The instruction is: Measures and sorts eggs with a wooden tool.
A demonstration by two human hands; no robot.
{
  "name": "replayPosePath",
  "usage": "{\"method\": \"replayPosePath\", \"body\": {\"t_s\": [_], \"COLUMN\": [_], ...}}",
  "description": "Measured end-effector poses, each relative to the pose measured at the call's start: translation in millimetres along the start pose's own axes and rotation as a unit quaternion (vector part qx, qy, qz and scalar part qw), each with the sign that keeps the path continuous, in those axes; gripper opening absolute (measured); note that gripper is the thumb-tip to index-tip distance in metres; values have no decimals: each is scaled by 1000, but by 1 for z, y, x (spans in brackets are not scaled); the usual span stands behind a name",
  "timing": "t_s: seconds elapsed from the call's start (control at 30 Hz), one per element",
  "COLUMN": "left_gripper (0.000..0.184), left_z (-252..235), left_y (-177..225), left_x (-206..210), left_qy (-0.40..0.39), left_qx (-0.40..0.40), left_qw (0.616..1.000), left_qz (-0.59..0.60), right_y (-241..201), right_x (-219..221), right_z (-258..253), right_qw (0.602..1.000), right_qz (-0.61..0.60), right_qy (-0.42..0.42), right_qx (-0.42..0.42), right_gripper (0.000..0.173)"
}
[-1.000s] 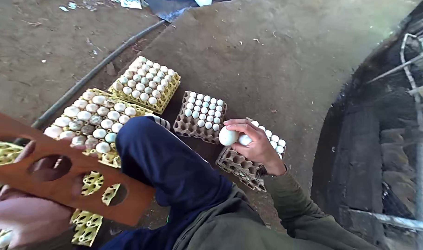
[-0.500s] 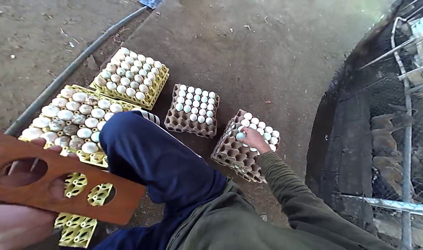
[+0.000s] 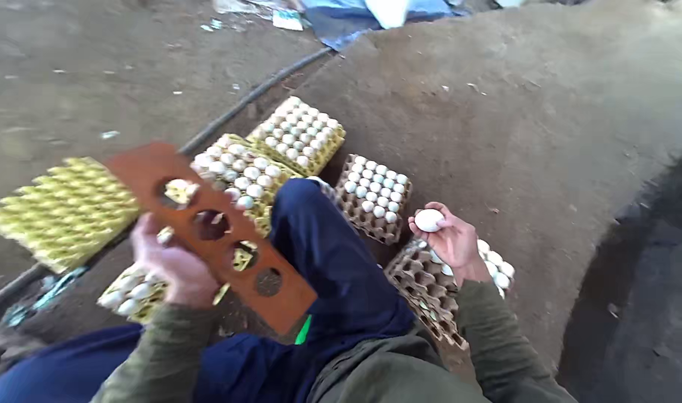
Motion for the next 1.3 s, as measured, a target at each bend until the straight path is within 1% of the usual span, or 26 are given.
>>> {"method": "replayPosePath", "body": {"t_s": [0.03,0.1,0.17,0.2,0.27,0.33,0.37,0.43,0.5,0.57,0.73,0.83,0.87,0.9,0.93,0.97,1.0,1.03,1.07,1.1,1.13,1.2,1.3], "left_gripper": [87,86,85,84,80,76,75,75,76,76,76,76,76,76,75,76,76,77,78,80,80,82,81], "left_z": [1,0,2,4,8,12,13,15,16,17,15,12,12,12,11,8,6,4,2,0,-3,-8,-12], "left_y": [-2,-8,-12,-12,-11,-8,-7,-5,-2,0,1,0,-1,-1,-1,-2,-2,-3,-3,-4,-4,-4,3], "left_x": [2,1,4,5,6,5,4,3,3,3,3,8,9,11,12,12,12,12,10,8,6,3,-1], "left_qy": [16,5,-10,-12,3,34,47,47,35,37,36,17,8,1,-12,-27,-31,-30,-31,-36,-42,-58,-48], "left_qx": [-7,-12,-15,-17,-17,-17,-18,-18,-16,-17,-5,4,6,10,13,15,12,9,6,8,14,28,34], "left_qw": [1000,1000,999,999,999,999,998,998,999,998,999,1000,1000,1000,1000,1000,999,999,999,999,999,998,998], "left_qz": [11,24,29,29,30,28,27,30,37,40,21,13,10,5,3,8,13,19,22,19,13,7,-11], "right_y": [1,8,20,27,39,50,54,62,67,70,71,68,65,62,58,53,50,47,45,42,39,34,25], "right_x": [36,110,177,206,253,283,294,307,314,317,316,309,303,296,287,277,268,258,248,239,230,211,179], "right_z": [-1,2,8,9,12,12,14,17,18,15,5,4,7,9,11,13,14,15,17,19,21,25,28], "right_qw": [998,986,963,946,891,818,784,735,709,700,710,710,721,749,798,854,897,920,928,928,926,927,935], "right_qz": [9,54,120,170,302,413,451,487,497,505,501,475,450,409,352,283,210,133,64,16,-14,-47,-66], "right_qy": [-60,-156,-236,-263,-284,-286,-289,-302,-309,-306,-316,-306,-300,-302,-311,-323,-338,-353,-365,-373,-375,-366,-339], "right_qx": [-4,-15,-52,-86,-184,-279,-313,-363,-393,-402,-381,-419,-433,-424,-376,-292,-193,-103,-33,12,39,65,77], "right_gripper": [29,34,46,53,56,52,50,45,42,41,46,45,44,44,43,41,38,36,35,35,35,37,41]}}
Point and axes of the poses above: each hand's wrist, its own z-axis away from the middle knuckle, its own x-axis out of the palm, y = z × x, the point moved 4 cm from there along -z, towards the middle knuckle, and after that the axes turned 1 degree about x, right-handed, at the moved point
